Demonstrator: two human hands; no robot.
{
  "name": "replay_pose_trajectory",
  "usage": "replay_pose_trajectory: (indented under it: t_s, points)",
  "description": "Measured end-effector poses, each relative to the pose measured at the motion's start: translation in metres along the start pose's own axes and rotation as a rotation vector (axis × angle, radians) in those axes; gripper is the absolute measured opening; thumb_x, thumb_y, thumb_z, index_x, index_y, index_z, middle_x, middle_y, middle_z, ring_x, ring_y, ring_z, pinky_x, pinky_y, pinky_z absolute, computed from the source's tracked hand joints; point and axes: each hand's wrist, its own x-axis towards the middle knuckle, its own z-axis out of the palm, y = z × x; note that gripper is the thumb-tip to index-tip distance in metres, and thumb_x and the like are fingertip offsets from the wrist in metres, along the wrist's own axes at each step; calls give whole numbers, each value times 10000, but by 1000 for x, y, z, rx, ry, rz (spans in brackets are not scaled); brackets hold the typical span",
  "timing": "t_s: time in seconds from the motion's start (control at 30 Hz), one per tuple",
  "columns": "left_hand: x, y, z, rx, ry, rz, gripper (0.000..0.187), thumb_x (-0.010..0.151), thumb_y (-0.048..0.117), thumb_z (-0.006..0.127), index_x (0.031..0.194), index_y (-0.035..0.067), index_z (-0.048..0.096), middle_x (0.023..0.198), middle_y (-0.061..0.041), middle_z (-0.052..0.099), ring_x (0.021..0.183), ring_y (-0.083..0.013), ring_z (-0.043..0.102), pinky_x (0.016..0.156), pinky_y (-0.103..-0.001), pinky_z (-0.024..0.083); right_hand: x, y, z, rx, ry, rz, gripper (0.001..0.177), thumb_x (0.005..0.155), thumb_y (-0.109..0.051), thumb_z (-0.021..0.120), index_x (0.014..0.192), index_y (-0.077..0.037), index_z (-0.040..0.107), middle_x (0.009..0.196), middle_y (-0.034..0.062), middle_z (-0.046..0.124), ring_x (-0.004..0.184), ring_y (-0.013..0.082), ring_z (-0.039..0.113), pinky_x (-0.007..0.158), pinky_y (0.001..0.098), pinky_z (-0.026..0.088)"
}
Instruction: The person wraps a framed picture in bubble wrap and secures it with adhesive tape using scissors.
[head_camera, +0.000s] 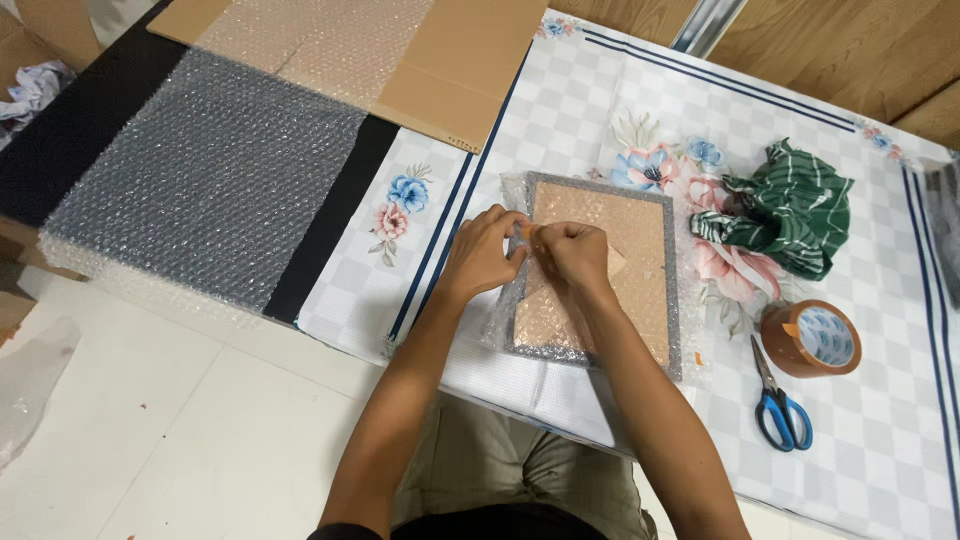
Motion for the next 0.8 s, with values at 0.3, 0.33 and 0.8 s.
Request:
replay_pose_trajectory:
  t_s: [0.3, 0.33, 0.8]
  points:
    - [-2, 0, -3, 4, -47, 12, 388, 874, 268, 740, 1248, 176, 697, 1002, -13, 618, 1027, -266, 696, 872, -460, 495, 8, 15, 10, -227, 109, -69, 90, 721, -93, 702, 715, -74, 789, 505, 127, 625, 400, 183, 639, 392, 281, 501]
    - [-2, 1, -3, 12, -44, 16, 386, 869, 268, 744, 1242, 178, 696, 1000, -13, 619, 1024, -264, 698, 870, -461, 499, 10, 18, 9, -336, 125, -104, 91, 738, -160, 728, 733, -116, 807, 540, 133, 659, 500, 261, 687, 478, 317, 525]
    - [-2, -1, -6, -43, -48, 74, 371, 848, 184, 697, 1216, 138, 706, 995, -47, 647, 1001, -294, 718, 874, -470, 512, -10, -4, 10, -628, 167, -76, 91, 741, -273, 815, 813, -226, 846, 799, 127, 780, 946, 417, 757, 819, 498, 609]
